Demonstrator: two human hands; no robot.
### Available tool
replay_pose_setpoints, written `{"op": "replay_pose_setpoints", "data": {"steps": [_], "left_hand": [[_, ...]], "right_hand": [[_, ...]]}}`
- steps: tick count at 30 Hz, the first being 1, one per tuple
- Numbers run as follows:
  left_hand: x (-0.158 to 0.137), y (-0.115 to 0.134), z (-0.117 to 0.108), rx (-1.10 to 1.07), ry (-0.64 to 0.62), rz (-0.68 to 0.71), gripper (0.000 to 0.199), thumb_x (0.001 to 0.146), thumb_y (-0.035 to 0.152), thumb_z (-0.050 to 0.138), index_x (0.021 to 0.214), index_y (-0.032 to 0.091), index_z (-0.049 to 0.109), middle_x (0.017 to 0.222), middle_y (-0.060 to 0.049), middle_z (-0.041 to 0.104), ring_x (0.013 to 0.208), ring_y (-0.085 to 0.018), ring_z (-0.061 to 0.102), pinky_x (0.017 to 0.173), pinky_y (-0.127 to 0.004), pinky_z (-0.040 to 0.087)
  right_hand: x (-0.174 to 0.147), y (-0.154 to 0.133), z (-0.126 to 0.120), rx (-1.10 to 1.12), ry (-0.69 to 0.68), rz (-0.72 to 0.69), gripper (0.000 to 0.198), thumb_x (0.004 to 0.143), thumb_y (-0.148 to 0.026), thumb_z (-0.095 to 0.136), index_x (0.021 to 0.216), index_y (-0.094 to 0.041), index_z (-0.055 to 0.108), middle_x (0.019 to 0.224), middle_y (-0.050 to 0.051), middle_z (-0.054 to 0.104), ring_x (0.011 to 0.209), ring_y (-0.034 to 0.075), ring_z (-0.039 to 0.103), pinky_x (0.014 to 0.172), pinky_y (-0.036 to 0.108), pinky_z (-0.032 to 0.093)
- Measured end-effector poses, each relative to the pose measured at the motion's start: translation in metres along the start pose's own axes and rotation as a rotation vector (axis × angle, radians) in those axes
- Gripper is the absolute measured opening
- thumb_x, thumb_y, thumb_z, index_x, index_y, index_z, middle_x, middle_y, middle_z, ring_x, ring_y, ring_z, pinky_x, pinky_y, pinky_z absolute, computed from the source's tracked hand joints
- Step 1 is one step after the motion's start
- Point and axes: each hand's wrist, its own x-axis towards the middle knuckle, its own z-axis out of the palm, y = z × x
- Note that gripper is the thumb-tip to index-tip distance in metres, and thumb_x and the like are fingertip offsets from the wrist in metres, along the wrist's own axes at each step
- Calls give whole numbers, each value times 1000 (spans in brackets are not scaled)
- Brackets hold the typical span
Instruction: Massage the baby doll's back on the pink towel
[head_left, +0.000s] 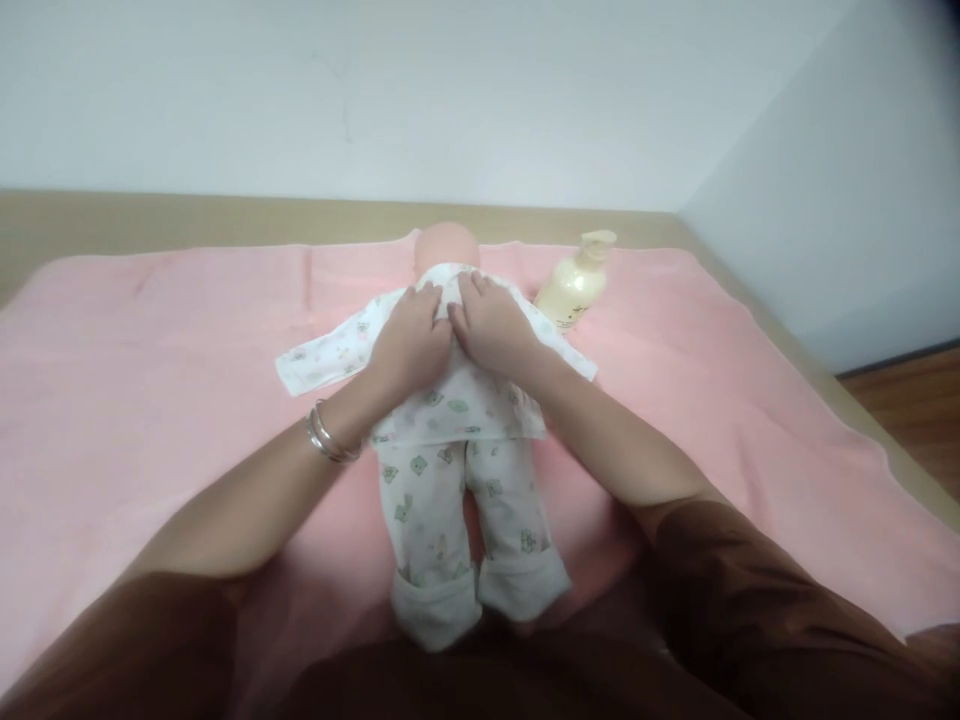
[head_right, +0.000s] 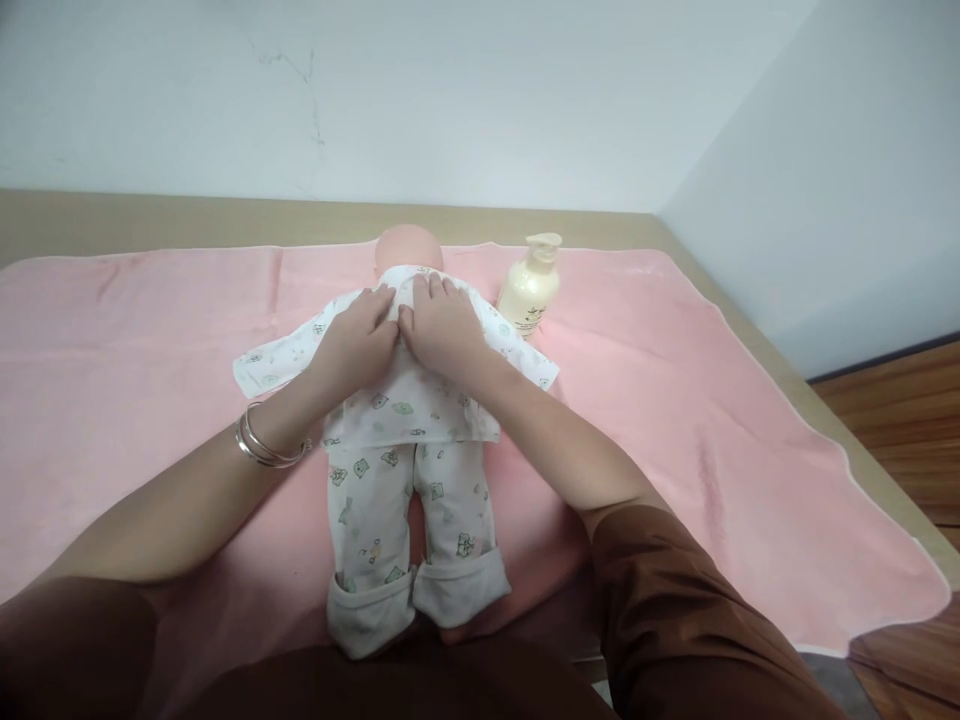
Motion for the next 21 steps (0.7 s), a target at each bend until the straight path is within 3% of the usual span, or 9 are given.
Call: {"op": "replay_pose_setpoints", "data": {"steps": [5,7,10,14,18,21], "left_hand": [[21,-22,-3,-72,8,-22,31,93,26,34,102,18,63,113,-13,71,111,-30,65,107,-51,53],[24,-27,1,-70,27,-2,31,95,28,32,100,18,61,111,-14,70,108,-29,65,106,-50,53],[22,-28,10,-10,67,36,39,98,28,27,112,15,61,121,-19,67,120,-33,62,115,-55,47],[11,-18,18,48,105,78,49,98,25,25,129,6,58,143,-24,59,143,-37,50,129,-59,31],[3,-5,8,35,8,102,40,93,19,32,111,11,67,130,-18,67,141,-34,53,131,-56,32],[5,-1,-5,-17,-50,33,38,90,17,35,106,14,69,126,-14,70,135,-32,57,130,-54,37]], "right_hand": [[-28,-20,5,-82,70,-105,59,107,-28,29,158,-1,39,164,31,37,154,44,38,125,62,35],[-32,-22,7,-64,89,-141,59,107,-27,28,158,0,39,165,30,36,155,42,36,126,63,33],[-22,-16,7,10,59,-150,57,104,-22,26,154,-2,44,164,26,40,155,39,37,127,62,33],[3,1,6,101,17,-24,57,102,-24,33,155,-5,46,166,22,40,156,43,34,127,65,30],[15,7,8,98,17,7,60,102,-27,35,157,-5,43,168,21,35,160,44,27,129,66,23],[9,2,10,60,41,4,59,103,-27,32,157,-4,42,167,22,38,157,43,32,129,66,25]]}}
